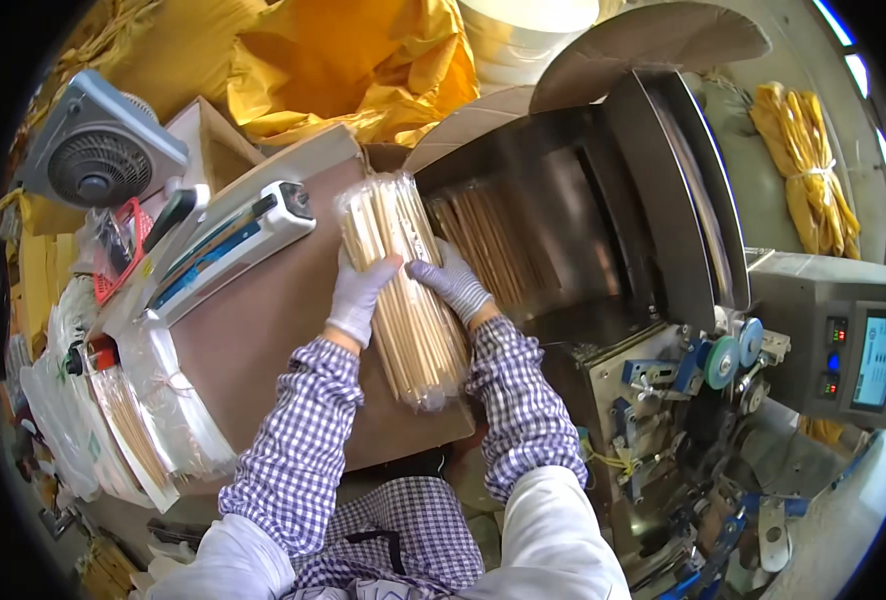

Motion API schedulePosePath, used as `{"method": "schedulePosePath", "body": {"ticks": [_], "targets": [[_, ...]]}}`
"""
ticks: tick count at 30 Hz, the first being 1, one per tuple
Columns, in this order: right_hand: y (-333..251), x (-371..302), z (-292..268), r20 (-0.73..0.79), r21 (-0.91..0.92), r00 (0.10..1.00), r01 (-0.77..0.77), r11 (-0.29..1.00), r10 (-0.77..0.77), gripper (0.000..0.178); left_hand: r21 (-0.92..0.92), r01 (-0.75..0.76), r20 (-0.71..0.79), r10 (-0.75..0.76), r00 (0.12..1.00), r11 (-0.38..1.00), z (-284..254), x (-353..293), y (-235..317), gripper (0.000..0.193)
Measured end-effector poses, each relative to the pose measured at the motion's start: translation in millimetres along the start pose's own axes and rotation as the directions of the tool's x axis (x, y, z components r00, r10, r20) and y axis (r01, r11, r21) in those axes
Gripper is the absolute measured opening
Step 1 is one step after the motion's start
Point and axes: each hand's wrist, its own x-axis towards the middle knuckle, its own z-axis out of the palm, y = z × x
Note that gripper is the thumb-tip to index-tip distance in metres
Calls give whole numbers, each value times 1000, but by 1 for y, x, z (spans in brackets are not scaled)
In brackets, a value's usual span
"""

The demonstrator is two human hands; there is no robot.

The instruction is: Packing bundles of wooden sticks into plastic bags, sealing them using a heat sealer, and organizing them into larger storage bags.

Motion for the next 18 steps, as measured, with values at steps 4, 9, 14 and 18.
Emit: {"method": "schedulePosePath", "body": {"ticks": [4,9,14,18], "targets": [[0,-35,81,-16,-209,1000,6,978,-10,98,-139,15,123,3,992,990,-81,-55,9,63],[54,-76,215,-236,-881,934,-89,465,-267,98,875,-221,11,439,899,430,-234,-102,-22,62],[78,-90,265,-51,-968,932,43,248,-360,96,875,-418,57,806,589,243,-316,-126,-63,56],[103,-87,293,-96,-983,883,-13,181,-460,89,730,-449,-165,771,615,515,-326,-133,-67,52]]}}
